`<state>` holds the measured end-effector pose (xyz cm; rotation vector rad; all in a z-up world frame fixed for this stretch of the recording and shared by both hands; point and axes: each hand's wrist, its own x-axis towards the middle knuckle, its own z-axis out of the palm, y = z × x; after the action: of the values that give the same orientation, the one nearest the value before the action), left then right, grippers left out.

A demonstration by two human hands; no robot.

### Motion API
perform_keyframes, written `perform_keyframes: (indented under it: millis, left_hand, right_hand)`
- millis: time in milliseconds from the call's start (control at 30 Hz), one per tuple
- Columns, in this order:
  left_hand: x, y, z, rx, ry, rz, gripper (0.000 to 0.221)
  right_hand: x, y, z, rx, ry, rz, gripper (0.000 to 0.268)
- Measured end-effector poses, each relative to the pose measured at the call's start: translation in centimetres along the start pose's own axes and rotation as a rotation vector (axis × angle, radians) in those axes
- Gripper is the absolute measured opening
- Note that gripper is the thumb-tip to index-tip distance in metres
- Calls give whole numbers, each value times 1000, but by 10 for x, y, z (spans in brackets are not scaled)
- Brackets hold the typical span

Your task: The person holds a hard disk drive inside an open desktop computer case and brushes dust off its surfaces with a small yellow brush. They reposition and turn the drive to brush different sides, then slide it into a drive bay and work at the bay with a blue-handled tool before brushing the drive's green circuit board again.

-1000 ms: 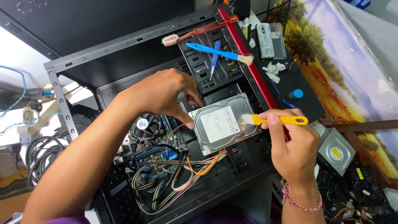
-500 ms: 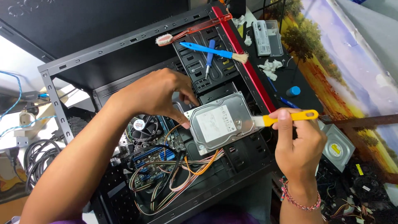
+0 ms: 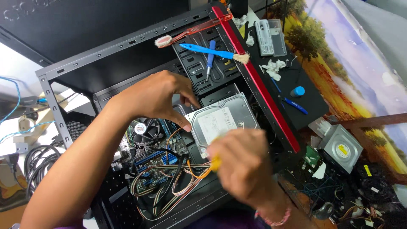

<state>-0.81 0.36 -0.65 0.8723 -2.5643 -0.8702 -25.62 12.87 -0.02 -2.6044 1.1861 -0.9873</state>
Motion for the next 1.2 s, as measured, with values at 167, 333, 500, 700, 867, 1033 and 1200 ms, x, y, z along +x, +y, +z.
perform_keyframes:
  millis: [167, 333, 500, 700, 867, 1033, 1200]
  left_hand:
    - [0, 2, -1, 17, -4, -16, 52]
    - [-2, 4, -1, 19, 4, -61, 53]
    - [-4, 7, -5, 38, 26, -71, 55]
    - [-4, -3, 4, 34, 78, -20, 40]
    - [-3, -3, 6, 33, 85, -21, 37]
    - [-4, -2, 3, -6, 153, 63, 37]
    - [-1, 0, 9, 168, 405, 134, 40]
  right_hand:
    - [-2, -8, 3, 417, -120, -28, 6]
    - [-8, 12, -8, 114, 69, 42, 13]
    - [-18, 36, -16, -83, 200, 258, 16]
    - [33, 51, -32, -74, 93, 249, 13]
    - [81, 69, -30, -30, 102, 39, 16]
    - [114, 101, -5, -3, 55, -129, 19]
    - [131, 124, 11, 28, 19, -171, 19]
